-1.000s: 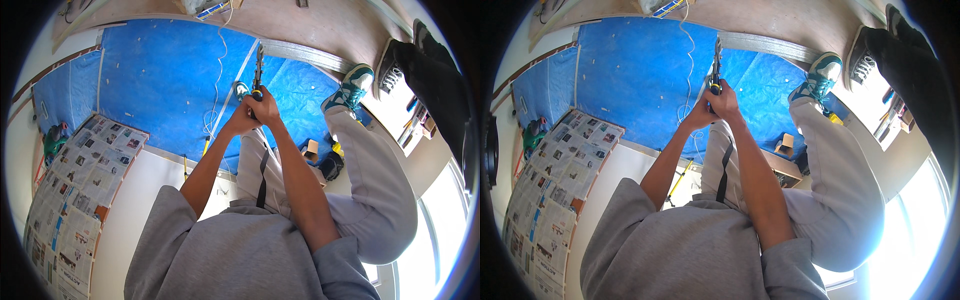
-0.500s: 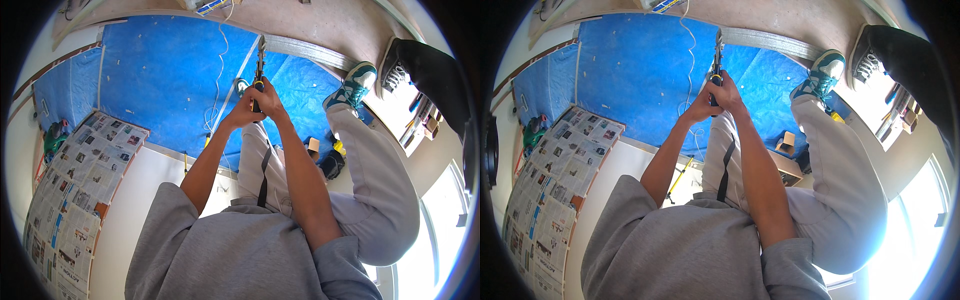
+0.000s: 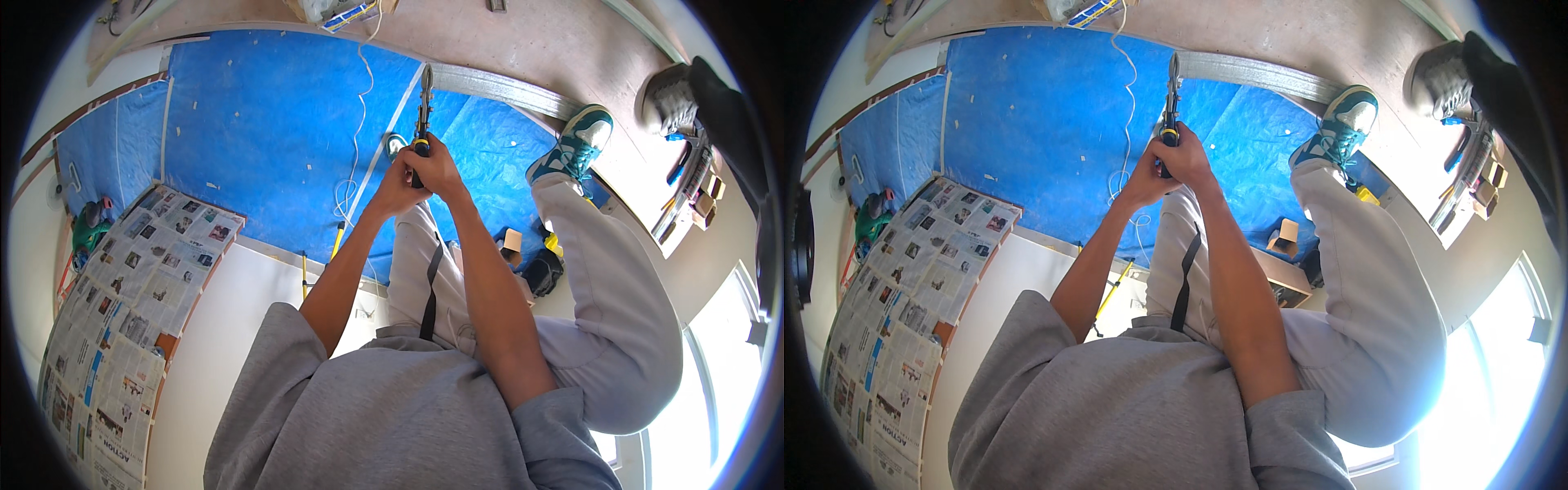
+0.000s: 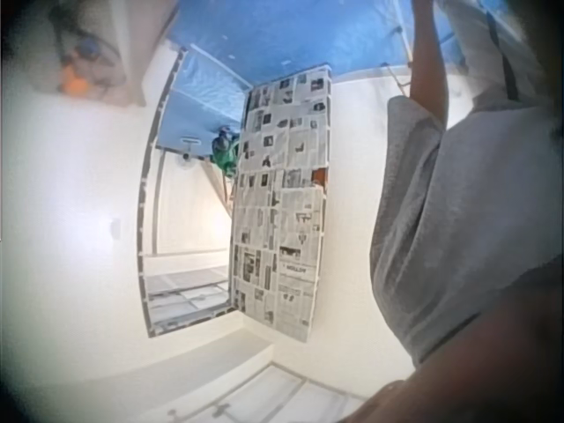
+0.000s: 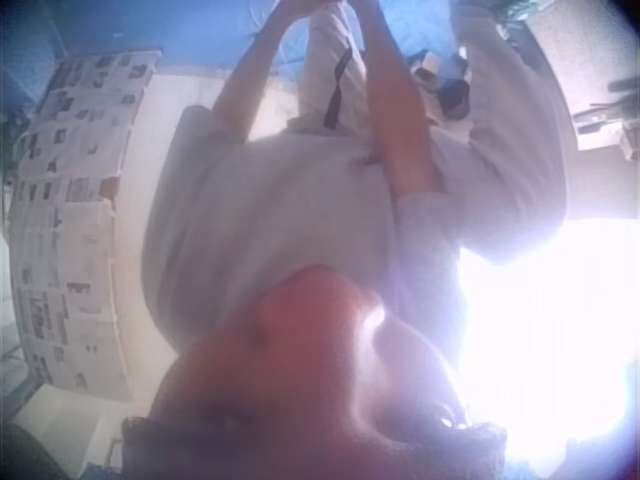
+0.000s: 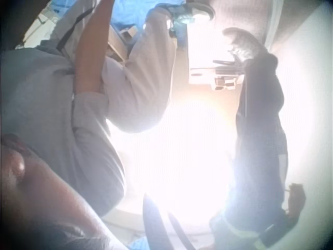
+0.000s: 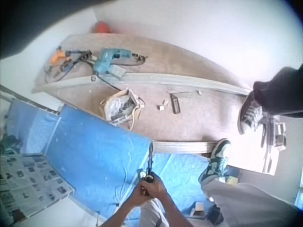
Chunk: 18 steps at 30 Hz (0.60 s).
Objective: The person uses tin snips to cut a long metal profile into shorter pieces. They repeatedly position the profile, cut it, and hand the cut piece to a coworker. The process continues with multiple cuts and handoffs throughout the clip.
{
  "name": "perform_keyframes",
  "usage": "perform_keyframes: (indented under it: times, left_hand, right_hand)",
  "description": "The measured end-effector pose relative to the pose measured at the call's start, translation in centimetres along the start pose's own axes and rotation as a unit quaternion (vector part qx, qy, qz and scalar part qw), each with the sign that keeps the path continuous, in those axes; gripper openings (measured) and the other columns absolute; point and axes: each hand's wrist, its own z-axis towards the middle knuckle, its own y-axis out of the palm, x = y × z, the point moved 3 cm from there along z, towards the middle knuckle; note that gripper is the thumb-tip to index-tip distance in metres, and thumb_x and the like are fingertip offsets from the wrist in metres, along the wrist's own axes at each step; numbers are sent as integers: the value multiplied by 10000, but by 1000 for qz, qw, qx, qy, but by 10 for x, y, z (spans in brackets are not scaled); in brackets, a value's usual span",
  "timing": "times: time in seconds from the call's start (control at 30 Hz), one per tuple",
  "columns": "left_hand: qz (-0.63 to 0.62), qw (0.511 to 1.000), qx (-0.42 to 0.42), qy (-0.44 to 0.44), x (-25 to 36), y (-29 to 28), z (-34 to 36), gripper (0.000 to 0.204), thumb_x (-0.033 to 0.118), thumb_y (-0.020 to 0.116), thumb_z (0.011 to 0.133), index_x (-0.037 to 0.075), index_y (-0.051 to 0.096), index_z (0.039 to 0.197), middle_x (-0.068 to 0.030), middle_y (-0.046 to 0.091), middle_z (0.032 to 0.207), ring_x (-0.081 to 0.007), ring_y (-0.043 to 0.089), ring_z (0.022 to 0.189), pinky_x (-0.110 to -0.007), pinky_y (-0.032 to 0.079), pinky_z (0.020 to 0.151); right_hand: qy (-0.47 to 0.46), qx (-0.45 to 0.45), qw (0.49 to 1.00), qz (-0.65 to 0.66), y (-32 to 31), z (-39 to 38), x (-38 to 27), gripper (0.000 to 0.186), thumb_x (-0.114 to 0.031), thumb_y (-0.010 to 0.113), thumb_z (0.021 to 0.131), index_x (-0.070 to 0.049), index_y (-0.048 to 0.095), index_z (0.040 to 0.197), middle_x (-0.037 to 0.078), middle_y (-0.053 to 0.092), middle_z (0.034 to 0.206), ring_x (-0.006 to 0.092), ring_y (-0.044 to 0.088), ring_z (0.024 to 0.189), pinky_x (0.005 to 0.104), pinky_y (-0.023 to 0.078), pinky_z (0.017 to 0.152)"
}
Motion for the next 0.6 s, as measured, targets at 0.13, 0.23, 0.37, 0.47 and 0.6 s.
perform_keyframes:
  times: [0.13,0.23,0.37,0.47,0.6]
  left_hand:
    - [-28,996,-71,-41,10,-5,0,942,153,837,739,70,336,1532,-105,555,1258,-206,578,1150,-352,512,910]
    - [-27,998,-56,-14,11,-7,2,934,112,825,710,70,347,1512,-95,584,1211,-201,600,1106,-353,523,874]
    - [-33,995,-79,-49,-6,-10,-15,944,130,816,733,52,327,1538,-100,559,1269,-210,591,1127,-360,524,884]
    - [-71,985,-113,-109,-20,-8,-26,951,104,808,727,41,317,1539,-91,562,1218,-182,612,1021,-333,535,789]
    - [-64,987,-102,-107,-19,-8,-29,987,81,805,705,49,297,1551,-92,552,1199,-167,604,977,-310,526,748]
  right_hand:
    - [32,-10,999,37,-1,4,6,425,-286,670,845,1,566,1141,120,640,904,187,626,762,345,538,707]
    - [-7,-8,998,55,1,6,9,521,-329,652,833,61,526,1154,242,666,984,299,679,848,419,543,765]
    - [5,28,998,-48,14,-7,20,653,-403,662,808,74,484,1218,296,655,999,444,671,922,492,524,829]
    - [24,36,996,-73,20,-18,29,687,-414,663,800,80,474,1238,311,653,1019,460,671,961,496,522,844]
    - [21,28,999,-41,21,-23,35,691,-397,660,802,65,465,1276,302,649,1030,452,662,941,489,519,853]
